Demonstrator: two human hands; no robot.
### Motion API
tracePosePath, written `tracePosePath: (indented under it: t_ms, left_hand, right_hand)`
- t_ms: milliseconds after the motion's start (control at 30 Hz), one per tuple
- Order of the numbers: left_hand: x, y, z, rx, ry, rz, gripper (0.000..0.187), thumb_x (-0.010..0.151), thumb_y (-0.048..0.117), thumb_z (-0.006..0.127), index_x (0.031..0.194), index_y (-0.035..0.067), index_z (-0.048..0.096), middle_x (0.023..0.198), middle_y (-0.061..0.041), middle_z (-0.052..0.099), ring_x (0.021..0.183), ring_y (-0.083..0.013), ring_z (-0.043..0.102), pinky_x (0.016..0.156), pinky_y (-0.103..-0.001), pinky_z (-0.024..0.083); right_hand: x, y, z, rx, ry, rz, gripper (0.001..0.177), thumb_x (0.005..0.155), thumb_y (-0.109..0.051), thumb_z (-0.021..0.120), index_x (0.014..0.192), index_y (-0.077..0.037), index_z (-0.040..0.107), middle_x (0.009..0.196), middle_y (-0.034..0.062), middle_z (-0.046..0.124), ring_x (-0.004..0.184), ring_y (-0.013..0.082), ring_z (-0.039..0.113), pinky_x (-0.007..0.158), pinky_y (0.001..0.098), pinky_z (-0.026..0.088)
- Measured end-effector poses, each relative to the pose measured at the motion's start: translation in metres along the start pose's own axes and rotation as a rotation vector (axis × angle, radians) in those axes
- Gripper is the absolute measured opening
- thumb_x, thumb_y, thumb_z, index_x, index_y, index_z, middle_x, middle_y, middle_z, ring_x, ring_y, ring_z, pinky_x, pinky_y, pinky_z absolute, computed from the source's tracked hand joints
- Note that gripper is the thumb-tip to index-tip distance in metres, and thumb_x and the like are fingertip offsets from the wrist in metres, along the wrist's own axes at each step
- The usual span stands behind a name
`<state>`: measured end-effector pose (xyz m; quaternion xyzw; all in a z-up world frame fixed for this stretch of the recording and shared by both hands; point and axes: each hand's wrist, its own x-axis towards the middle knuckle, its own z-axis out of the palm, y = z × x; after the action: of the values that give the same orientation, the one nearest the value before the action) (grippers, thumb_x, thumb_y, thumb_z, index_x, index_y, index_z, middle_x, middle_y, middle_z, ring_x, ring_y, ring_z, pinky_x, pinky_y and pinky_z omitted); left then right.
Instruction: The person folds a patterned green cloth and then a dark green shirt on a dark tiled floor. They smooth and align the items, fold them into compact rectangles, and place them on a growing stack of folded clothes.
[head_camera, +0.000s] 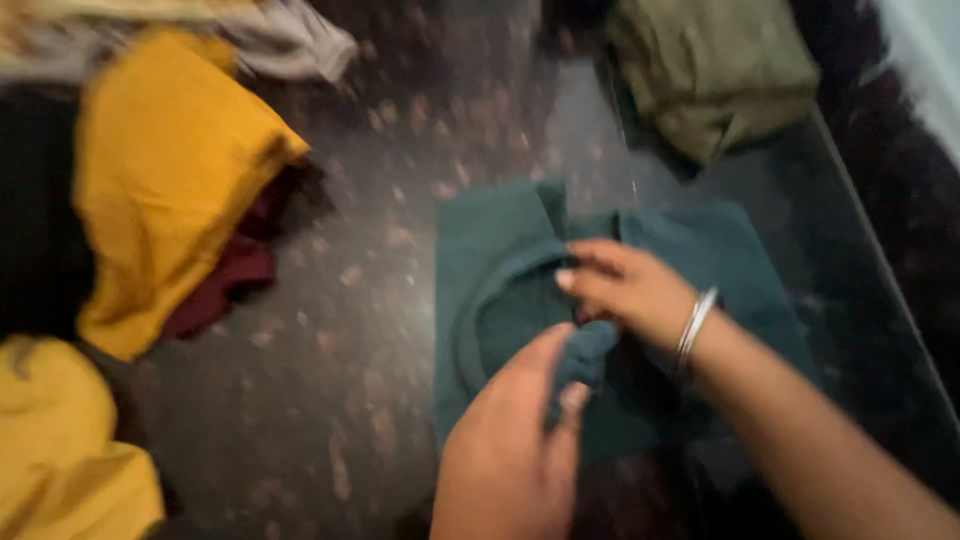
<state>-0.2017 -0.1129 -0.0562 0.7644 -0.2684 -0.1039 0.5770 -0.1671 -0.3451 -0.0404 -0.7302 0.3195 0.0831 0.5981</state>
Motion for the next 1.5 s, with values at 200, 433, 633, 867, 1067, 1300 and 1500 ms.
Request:
tracePosePath:
  t_ms: [200,433,633,867,1067,1300,1500]
  left_hand:
    - [-0.004,-0.026,0.048,0.671,0.045,0.665,0.015,0.105,0.034,0.063,0.115,0.024,0.066,0.121,-0.010,0.074,0.120,-0.0289,0.073,0.100,-0.050,0.056]
    - [-0.039,-0.086,0.125,0.635,0.307,0.673,0.023,0.104,0.048,0.057,0.108,0.028,0.069,0.108,0.004,0.075,0.103,-0.0191,0.075,0.086,-0.042,0.059]
    - [-0.062,-0.056,0.129,0.564,0.261,0.632,0.028,0.104,0.053,0.056,0.109,0.028,0.068,0.102,0.017,0.073,0.098,-0.0121,0.075,0.082,-0.040,0.060]
    - [0.017,-0.028,0.021,0.692,0.091,0.549,0.063,0.091,0.067,0.051,0.133,0.022,0.066,0.135,-0.008,0.061,0.130,-0.0278,0.052,0.100,-0.061,0.036]
    - [0.025,-0.062,0.011,0.937,0.063,0.529,0.082,0.090,0.081,0.040,0.144,0.020,0.054,0.152,-0.011,0.048,0.144,-0.0293,0.040,0.110,-0.074,0.018]
    - [0.027,-0.051,-0.008,0.908,-0.080,0.425,0.078,0.081,0.068,0.055,0.144,0.023,0.049,0.155,-0.008,0.039,0.145,-0.0258,0.028,0.104,-0.079,0.014]
    - [0.056,-0.017,-0.036,0.855,-0.534,0.015,0.083,0.082,0.064,0.065,0.155,0.033,0.039,0.169,-0.003,0.022,0.155,-0.0292,0.014,0.107,-0.083,0.006]
  right_hand:
    - [0.001,-0.023,0.001,-0.103,0.086,0.114,0.052,0.084,-0.031,0.075,0.131,-0.011,0.063,0.090,0.0014,0.070,0.073,0.0118,0.064,0.059,0.0296,0.056]
    - [-0.006,-0.019,0.008,0.161,0.125,-0.106,0.038,0.088,-0.020,0.066,0.123,-0.006,0.071,0.087,-0.0012,0.070,0.070,0.0092,0.059,0.057,0.0259,0.047]
    - [-0.014,-0.017,0.003,-0.453,0.391,-0.211,0.039,0.087,-0.017,0.072,0.125,-0.009,0.068,0.105,0.0047,0.075,0.086,0.0139,0.070,0.078,0.0302,0.055]
    - [0.009,0.003,-0.005,-0.314,0.249,-0.294,0.038,0.090,-0.014,0.065,0.128,-0.008,0.066,0.110,0.0081,0.076,0.090,0.0183,0.072,0.080,0.0337,0.057]
    - [0.016,-0.001,-0.003,-0.445,0.287,-0.332,0.040,0.088,-0.012,0.066,0.127,-0.009,0.066,0.116,0.0080,0.072,0.094,0.0204,0.071,0.083,0.0322,0.056]
    - [0.012,-0.002,0.001,-0.242,0.141,-0.176,0.041,0.092,-0.015,0.062,0.133,-0.014,0.065,0.117,0.0080,0.072,0.097,0.0227,0.071,0.084,0.0359,0.059]
    - [-0.019,-0.004,-0.037,-0.305,0.321,-0.434,0.049,0.087,-0.020,0.066,0.135,-0.014,0.064,0.136,0.0097,0.064,0.117,0.0238,0.067,0.095,0.0370,0.054]
